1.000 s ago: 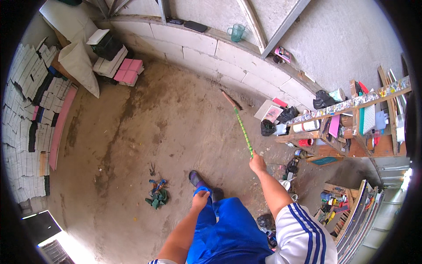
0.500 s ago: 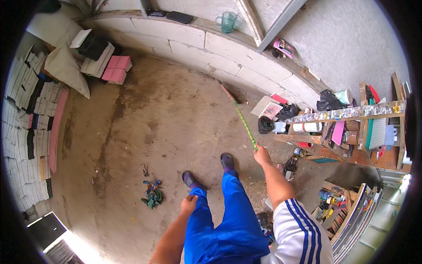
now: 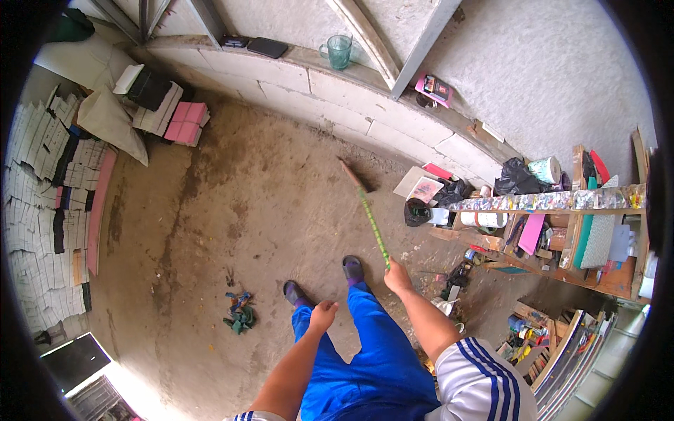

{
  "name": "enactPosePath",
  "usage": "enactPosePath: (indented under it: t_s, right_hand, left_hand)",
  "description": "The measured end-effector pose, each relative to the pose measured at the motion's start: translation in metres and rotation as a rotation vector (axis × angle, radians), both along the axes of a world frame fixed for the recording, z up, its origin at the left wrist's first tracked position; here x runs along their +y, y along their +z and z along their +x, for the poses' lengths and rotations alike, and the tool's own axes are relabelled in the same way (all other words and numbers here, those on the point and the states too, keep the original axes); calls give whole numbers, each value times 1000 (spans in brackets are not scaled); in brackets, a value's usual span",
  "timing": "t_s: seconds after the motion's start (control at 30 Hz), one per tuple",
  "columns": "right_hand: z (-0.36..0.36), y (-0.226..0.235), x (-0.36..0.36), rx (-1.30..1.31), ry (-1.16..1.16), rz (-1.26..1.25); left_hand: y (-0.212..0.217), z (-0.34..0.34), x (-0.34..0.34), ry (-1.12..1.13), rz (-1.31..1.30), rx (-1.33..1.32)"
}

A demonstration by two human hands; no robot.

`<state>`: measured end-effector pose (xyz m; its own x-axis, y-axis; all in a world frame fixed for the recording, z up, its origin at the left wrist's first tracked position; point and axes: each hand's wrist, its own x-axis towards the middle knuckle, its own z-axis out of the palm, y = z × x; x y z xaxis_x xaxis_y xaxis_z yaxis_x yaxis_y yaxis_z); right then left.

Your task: The person sits on the floor and places rectangular foam pieces into a white bag, then picks up a utility knife and a white sheet, places them on a shelf, and sweeps the floor with a broom to gather debris.

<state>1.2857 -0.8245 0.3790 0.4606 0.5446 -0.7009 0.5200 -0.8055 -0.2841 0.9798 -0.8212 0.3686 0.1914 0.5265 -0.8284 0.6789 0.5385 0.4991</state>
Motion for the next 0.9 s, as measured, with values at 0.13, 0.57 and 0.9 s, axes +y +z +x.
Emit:
enactPosePath:
  t_s: [0.13,0.57,0.9]
  right_hand:
    - [11,33,-8,-34,31,73]
    - [21,15,-21,68,202,229]
    - [71,16,40,-205,88,-33]
  left_hand:
    - [-4,6,1,43,33,1]
    - [2,-2,-37,184,-40,18]
    - [20,-30,-44,203,-45,88]
